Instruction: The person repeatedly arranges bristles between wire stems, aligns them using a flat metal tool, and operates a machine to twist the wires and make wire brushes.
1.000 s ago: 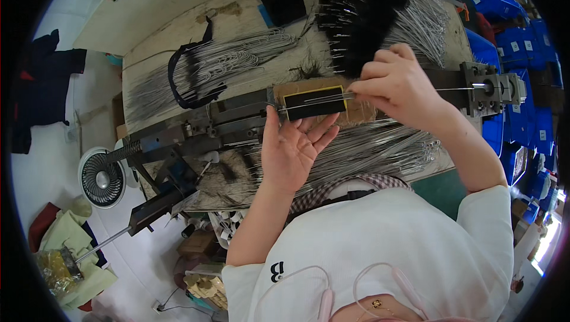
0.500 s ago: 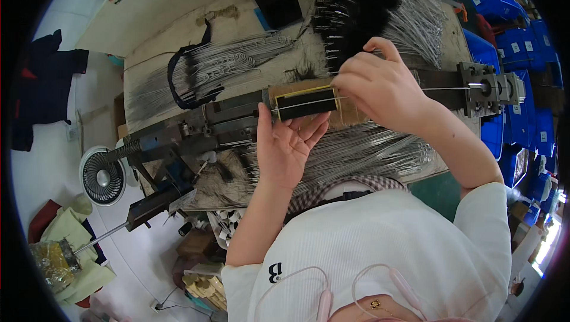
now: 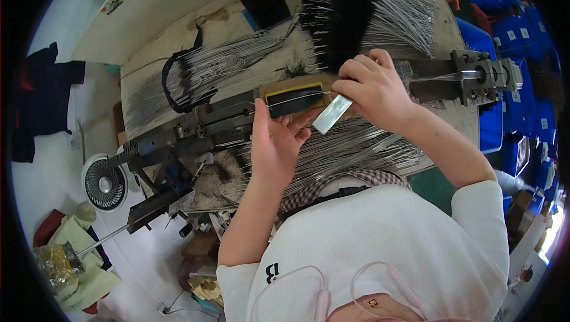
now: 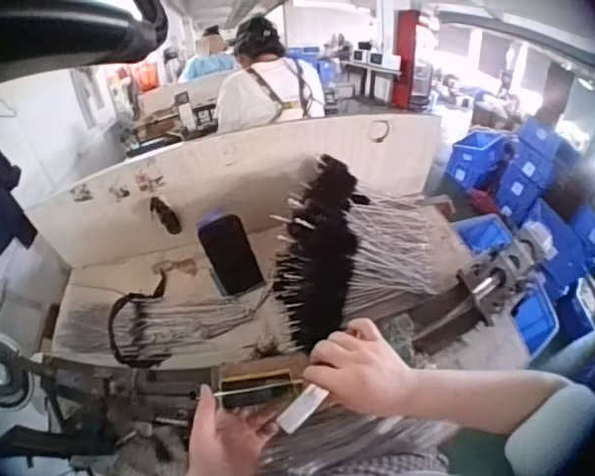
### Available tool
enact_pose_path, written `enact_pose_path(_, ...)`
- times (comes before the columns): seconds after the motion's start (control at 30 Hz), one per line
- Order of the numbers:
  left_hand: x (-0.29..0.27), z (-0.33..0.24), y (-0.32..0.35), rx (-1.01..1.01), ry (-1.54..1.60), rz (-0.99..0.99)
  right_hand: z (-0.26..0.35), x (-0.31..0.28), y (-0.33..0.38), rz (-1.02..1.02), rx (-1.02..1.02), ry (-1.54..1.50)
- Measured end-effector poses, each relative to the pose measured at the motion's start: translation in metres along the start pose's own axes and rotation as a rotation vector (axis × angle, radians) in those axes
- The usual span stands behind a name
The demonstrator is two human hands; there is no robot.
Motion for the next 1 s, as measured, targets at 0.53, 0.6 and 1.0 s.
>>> enact_pose_path(0.53, -0.134, -0.006, 0.094, 0.25, 0.192, -0.364, -0.049, -0.018, 0.145, 0.237, 0.937, -0.716)
enact_pose_path(0.6, -0.226, -0.017, 0.139, 0.452, 0.288, -0.695, -0.044, -0.016, 0.151, 0.453, 0.886, -0.29)
enact_pose_path(1.0, -0.293, -0.058, 0.192, 0.832, 0.233, -1.182, -0.035, 0.023, 0.142, 0.564, 0.758, 0.326)
Point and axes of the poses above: each hand's wrist, its own y-axis away from the middle knuckle, its own x-axis out of the palm, z = x × y, the point moved 1 cm from there along -y, towards the middle knuckle, and after that the axes turned 4 degrees about y, right-handed, at the moved point
